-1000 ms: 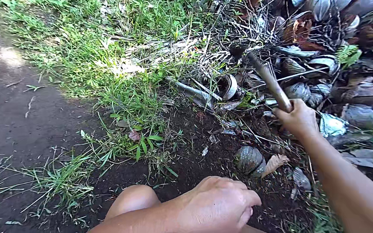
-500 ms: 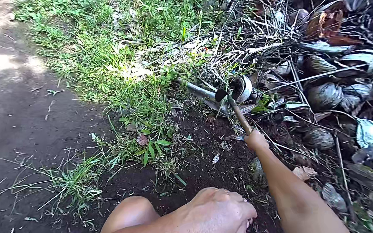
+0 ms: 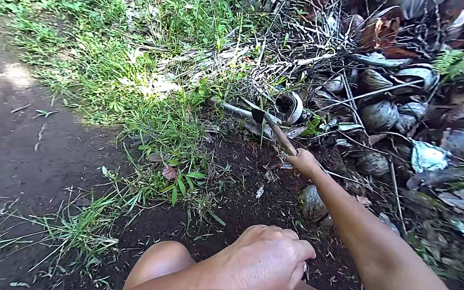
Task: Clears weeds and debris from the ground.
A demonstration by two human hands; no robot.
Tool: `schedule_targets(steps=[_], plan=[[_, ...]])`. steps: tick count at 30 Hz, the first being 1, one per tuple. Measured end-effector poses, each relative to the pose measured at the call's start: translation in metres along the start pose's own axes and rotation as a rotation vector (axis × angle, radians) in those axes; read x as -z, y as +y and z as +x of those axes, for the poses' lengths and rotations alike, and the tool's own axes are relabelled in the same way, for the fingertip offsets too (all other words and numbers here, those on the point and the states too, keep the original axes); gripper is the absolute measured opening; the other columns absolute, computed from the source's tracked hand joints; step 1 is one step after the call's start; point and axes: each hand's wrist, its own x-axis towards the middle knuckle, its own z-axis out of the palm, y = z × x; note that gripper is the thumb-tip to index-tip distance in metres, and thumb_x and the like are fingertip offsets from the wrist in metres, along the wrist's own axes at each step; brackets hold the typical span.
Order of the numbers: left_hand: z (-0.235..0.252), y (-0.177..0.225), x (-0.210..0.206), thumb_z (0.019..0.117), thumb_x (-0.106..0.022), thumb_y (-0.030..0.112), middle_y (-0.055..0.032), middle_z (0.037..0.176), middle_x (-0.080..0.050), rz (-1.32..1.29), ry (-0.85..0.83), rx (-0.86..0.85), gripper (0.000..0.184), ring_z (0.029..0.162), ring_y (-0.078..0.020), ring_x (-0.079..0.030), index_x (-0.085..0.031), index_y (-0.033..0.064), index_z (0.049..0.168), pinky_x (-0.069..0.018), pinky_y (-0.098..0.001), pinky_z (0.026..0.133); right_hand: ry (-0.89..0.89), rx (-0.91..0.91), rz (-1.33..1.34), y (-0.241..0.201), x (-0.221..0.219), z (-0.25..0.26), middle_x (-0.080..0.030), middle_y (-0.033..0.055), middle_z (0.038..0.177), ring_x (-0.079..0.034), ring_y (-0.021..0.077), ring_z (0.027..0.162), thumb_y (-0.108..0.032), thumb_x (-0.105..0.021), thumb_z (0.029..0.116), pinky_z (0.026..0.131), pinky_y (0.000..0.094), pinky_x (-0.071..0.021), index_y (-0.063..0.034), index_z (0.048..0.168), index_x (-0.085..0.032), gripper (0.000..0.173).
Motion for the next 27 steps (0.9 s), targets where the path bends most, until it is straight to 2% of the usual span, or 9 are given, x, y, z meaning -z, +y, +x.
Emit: schedule_targets(steps=[4, 12, 14, 16, 19, 21, 23, 25, 27], plan=[[0.002, 0.001, -0.003, 0.1041, -0.054, 0.012, -0.0134, 0.108, -0.073, -0.032, 0.018, -0.050, 0.024, 0.103, -0.0278, -0.071, -0.071, 0.0058, 0.119, -0.0572, -0.0452, 0.087, -0.005, 0.035, 0.014, 0.002, 0.015, -0.022, -0.064, 0.0182, 0.099, -0.063, 0.0241, 0.073, -0.023, -0.068, 0.0962, 0.071, 0.0447, -0.0544, -0.0006, 0.134, -0.054, 0.047], [0.006, -0.009, 0.000, 0.1050, -0.052, 0.014, -0.0110, 0.110, -0.073, 0.018, -0.001, -0.004, 0.025, 0.105, -0.0255, -0.071, -0.070, 0.0079, 0.121, -0.0568, -0.0434, 0.090, 0.159, 0.101, -0.218, 0.037, 0.110, -0.036, -0.065, 0.0299, 0.098, -0.065, 0.0445, 0.085, -0.025, -0.070, 0.0970, 0.077, 0.0674, -0.0500, 0.0024, 0.126, -0.060, 0.041], [0.008, -0.008, -0.001, 0.1049, -0.052, 0.015, -0.0116, 0.109, -0.073, 0.009, -0.003, -0.019, 0.025, 0.105, -0.0263, -0.071, -0.070, 0.0075, 0.121, -0.0569, -0.0439, 0.089, 0.244, 0.095, -0.347, 0.049, 0.131, -0.041, -0.064, 0.0358, 0.106, -0.062, 0.0552, 0.099, -0.022, -0.071, 0.0945, 0.083, 0.0765, -0.0445, 0.0034, 0.126, -0.061, 0.042], [0.008, -0.007, -0.002, 0.1051, -0.052, 0.015, -0.0113, 0.110, -0.073, 0.010, -0.004, -0.021, 0.025, 0.104, -0.0262, -0.071, -0.070, 0.0077, 0.121, -0.0568, -0.0438, 0.088, 0.384, 0.035, -0.449, 0.068, 0.156, -0.048, -0.062, 0.0397, 0.111, -0.061, 0.0605, 0.105, -0.021, -0.069, 0.0953, 0.083, 0.0806, -0.0436, 0.0047, 0.129, -0.056, 0.044], [0.007, -0.005, -0.002, 0.1050, -0.052, 0.015, -0.0110, 0.110, -0.073, 0.015, -0.005, -0.011, 0.026, 0.105, -0.0257, -0.071, -0.071, 0.0080, 0.121, -0.0570, -0.0436, 0.089, 0.665, -0.019, -0.252, 0.099, 0.220, -0.063, -0.057, 0.0456, 0.116, -0.056, 0.0657, 0.106, -0.023, -0.065, 0.0952, 0.082, 0.0835, -0.0408, 0.0125, 0.129, -0.051, 0.051], [0.010, -0.003, -0.004, 0.1052, -0.052, 0.015, -0.0111, 0.112, -0.073, 0.010, -0.039, 0.006, 0.026, 0.106, -0.0259, -0.070, -0.070, 0.0084, 0.122, -0.0566, -0.0443, 0.090, 0.829, -0.002, -0.068, 0.148, 0.265, -0.054, -0.060, 0.0386, 0.115, -0.061, 0.0554, 0.102, -0.036, -0.061, 0.0924, 0.082, 0.0765, -0.0460, 0.0087, 0.131, -0.048, 0.060], [0.016, 0.000, -0.008, 0.1053, -0.052, 0.015, -0.0115, 0.112, -0.073, 0.009, -0.067, 0.002, 0.026, 0.106, -0.0263, -0.070, -0.070, 0.0080, 0.122, -0.0564, -0.0449, 0.090, 0.902, 0.089, 0.154, 0.171, 0.282, -0.054, -0.062, 0.0219, 0.107, -0.065, 0.0306, 0.083, -0.045, -0.059, 0.0918, 0.077, 0.0553, -0.0543, 0.0012, 0.137, -0.046, 0.066], [0.023, 0.006, -0.012, 0.1050, -0.052, 0.014, -0.0121, 0.112, -0.073, 0.004, -0.088, -0.019, 0.025, 0.105, -0.0272, -0.070, -0.070, 0.0073, 0.122, -0.0565, -0.0461, 0.089, 0.869, 0.324, 0.365, 0.136, 0.259, -0.083, -0.058, 0.0032, 0.096, -0.061, 0.0080, 0.070, -0.041, -0.058, 0.0989, 0.070, 0.0326, -0.0570, -0.0039, 0.139, -0.044, 0.056], [0.027, 0.011, -0.019, 0.1047, -0.053, 0.014, -0.0125, 0.110, -0.073, -0.007, -0.098, -0.042, 0.025, 0.104, -0.0277, -0.071, -0.070, 0.0072, 0.121, -0.0568, -0.0477, 0.088, 0.783, 0.501, 0.493, 0.079, 0.221, -0.114, -0.060, 0.0003, 0.100, -0.062, 0.0039, 0.071, -0.029, -0.056, 0.1018, 0.072, 0.0290, -0.0594, -0.0015, 0.143, -0.042, 0.052]])
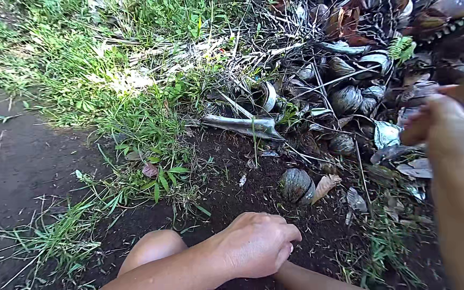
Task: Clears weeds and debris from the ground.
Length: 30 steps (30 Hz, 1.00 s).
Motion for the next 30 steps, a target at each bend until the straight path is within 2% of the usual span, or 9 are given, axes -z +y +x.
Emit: schedule_targets(steps=[4, 8, 10, 12, 14, 18, 21, 26, 30], plan=[[0.003, 0.006, -0.011, 0.1053, -0.052, 0.015, -0.0131, 0.109, -0.072, 0.012, -0.045, 0.014, 0.025, 0.104, -0.0281, -0.070, -0.070, 0.0070, 0.121, -0.0566, -0.0479, 0.088, -0.078, 0.137, 0.119, -0.034, -0.078, -0.032, -0.061, 0.0059, 0.098, -0.063, 0.0093, 0.068, -0.024, -0.061, 0.0970, 0.066, 0.0333, -0.0596, 0.0047, 0.138, -0.042, 0.053], [-0.003, 0.005, -0.006, 0.1055, -0.051, 0.015, -0.0132, 0.112, -0.072, 0.029, -0.034, 0.046, 0.026, 0.107, -0.0281, -0.070, -0.070, 0.0068, 0.122, -0.0558, -0.0474, 0.091, -0.138, 0.139, -0.078, 0.004, -0.134, -0.053, -0.063, 0.0165, 0.089, -0.064, 0.0264, 0.066, -0.037, -0.062, 0.0999, 0.064, 0.0498, -0.0571, 0.0039, 0.128, -0.051, 0.051], [-0.009, 0.003, -0.001, 0.1057, -0.051, 0.014, -0.0127, 0.113, -0.072, 0.031, -0.014, 0.055, 0.026, 0.108, -0.0272, -0.070, -0.070, 0.0067, 0.122, -0.0558, -0.0462, 0.092, -0.290, 0.038, -0.372, 0.054, -0.138, -0.062, -0.064, 0.0294, 0.095, -0.066, 0.0458, 0.082, -0.034, -0.061, 0.1018, 0.074, 0.0663, -0.0521, 0.0065, 0.124, -0.054, 0.046], [-0.014, -0.001, 0.002, 0.1055, -0.051, 0.014, -0.0127, 0.113, -0.073, 0.029, -0.002, 0.069, 0.026, 0.108, -0.0271, -0.070, -0.070, 0.0066, 0.122, -0.0558, -0.0460, 0.092, -0.606, -0.212, -0.807, 0.098, -0.133, -0.068, -0.064, 0.0359, 0.117, -0.063, 0.0535, 0.111, -0.025, -0.058, 0.1019, 0.091, 0.0713, -0.0482, 0.0057, 0.134, -0.052, 0.044], [-0.015, -0.005, 0.005, 0.1055, -0.051, 0.015, -0.0122, 0.114, -0.073, 0.044, 0.001, 0.100, 0.027, 0.108, -0.0274, -0.070, -0.069, 0.0077, 0.124, -0.0560, -0.0465, 0.092, -0.802, -0.434, -1.040, 0.122, -0.142, -0.076, -0.058, 0.0325, 0.135, -0.057, 0.0498, 0.127, -0.017, -0.063, 0.0974, 0.100, 0.0691, -0.0463, 0.0035, 0.143, -0.048, 0.052], [-0.015, -0.008, 0.008, 0.1058, -0.051, 0.015, -0.0123, 0.113, -0.072, 0.046, 0.000, 0.105, 0.027, 0.107, -0.0273, -0.070, -0.069, 0.0077, 0.123, -0.0561, -0.0460, 0.091, -0.828, -0.497, -0.895, 0.137, -0.157, -0.095, -0.060, 0.0308, 0.133, -0.059, 0.0479, 0.124, -0.025, -0.067, 0.0965, 0.100, 0.0675, -0.0464, 0.0006, 0.145, -0.048, 0.058], [-0.008, -0.004, 0.006, 0.1063, -0.050, 0.015, -0.0129, 0.113, -0.072, 0.044, -0.040, 0.095, 0.027, 0.108, -0.0278, -0.069, -0.069, 0.0073, 0.124, -0.0552, -0.0459, 0.092, -0.781, -0.596, -0.733, 0.153, -0.161, -0.120, -0.062, 0.0302, 0.129, -0.062, 0.0469, 0.117, -0.025, -0.075, 0.0907, 0.098, 0.0672, -0.0478, -0.0014, 0.142, -0.053, 0.060], [-0.007, 0.000, 0.004, 0.1059, -0.050, 0.016, -0.0117, 0.111, -0.072, 0.067, -0.004, 0.093, 0.027, 0.105, -0.0266, -0.070, -0.069, 0.0090, 0.123, -0.0563, -0.0453, 0.089, -0.697, -0.600, -0.793, 0.129, -0.145, -0.137, -0.066, 0.0249, 0.127, -0.062, 0.0431, 0.121, -0.021, -0.068, 0.0929, 0.096, 0.0666, -0.0479, -0.0072, 0.137, -0.059, 0.047], [-0.011, 0.000, -0.001, 0.1054, -0.051, 0.016, -0.0100, 0.111, -0.072, 0.077, -0.011, 0.110, 0.026, 0.104, -0.0253, -0.071, -0.070, 0.0104, 0.122, -0.0566, -0.0451, 0.089, -0.667, -0.477, -0.947, 0.104, -0.102, -0.117, -0.066, 0.0277, 0.124, -0.063, 0.0485, 0.117, -0.021, -0.063, 0.0951, 0.093, 0.0713, -0.0467, -0.0073, 0.139, -0.056, 0.046]])
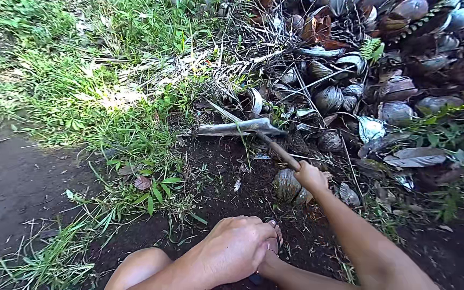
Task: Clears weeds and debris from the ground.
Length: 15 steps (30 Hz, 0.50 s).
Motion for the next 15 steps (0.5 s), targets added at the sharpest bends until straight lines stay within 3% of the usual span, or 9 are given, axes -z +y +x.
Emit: schedule_targets(steps=[6, 10, 13, 15], plan=[[0.004, -0.005, -0.004, 0.1048, -0.053, 0.017, -0.0089, 0.110, -0.073, -0.001, 0.003, -0.036, 0.025, 0.101, -0.0237, -0.071, -0.070, 0.0108, 0.121, -0.0575, -0.0434, 0.087, 0.228, 0.025, -0.075, 0.042, 0.089, 0.008, -0.066, 0.0348, 0.115, -0.062, 0.0581, 0.109, -0.017, -0.064, 0.0962, 0.087, 0.0780, -0.0438, -0.0037, 0.132, -0.059, 0.038], [0.007, -0.011, -0.004, 0.1040, -0.054, 0.015, -0.0095, 0.111, -0.073, -0.015, 0.002, -0.024, 0.025, 0.101, -0.0244, -0.071, -0.071, 0.0102, 0.122, -0.0576, -0.0439, 0.088, 0.364, -0.124, 0.111, 0.063, 0.122, 0.054, -0.059, 0.0419, 0.122, -0.055, 0.0622, 0.117, -0.018, -0.067, 0.0939, 0.091, 0.0809, -0.0394, 0.0043, 0.134, -0.056, 0.047], [0.008, -0.012, -0.003, 0.1046, -0.053, 0.016, -0.0096, 0.112, -0.073, -0.009, -0.014, 0.014, 0.026, 0.104, -0.0246, -0.071, -0.070, 0.0102, 0.123, -0.0573, -0.0441, 0.089, 0.360, -0.257, 0.398, 0.042, 0.141, 0.086, -0.052, 0.0411, 0.134, -0.053, 0.0560, 0.126, -0.019, -0.071, 0.0912, 0.099, 0.0744, -0.0414, 0.0130, 0.133, -0.053, 0.056], [0.008, -0.013, -0.001, 0.1045, -0.053, 0.016, -0.0099, 0.112, -0.073, -0.013, -0.007, 0.023, 0.026, 0.103, -0.0250, -0.071, -0.070, 0.0098, 0.123, -0.0574, -0.0443, 0.088, 0.395, -0.277, 0.596, 0.033, 0.141, 0.096, -0.056, 0.0359, 0.131, -0.060, 0.0488, 0.115, -0.020, -0.073, 0.0911, 0.094, 0.0668, -0.0481, 0.0106, 0.137, -0.050, 0.060]])
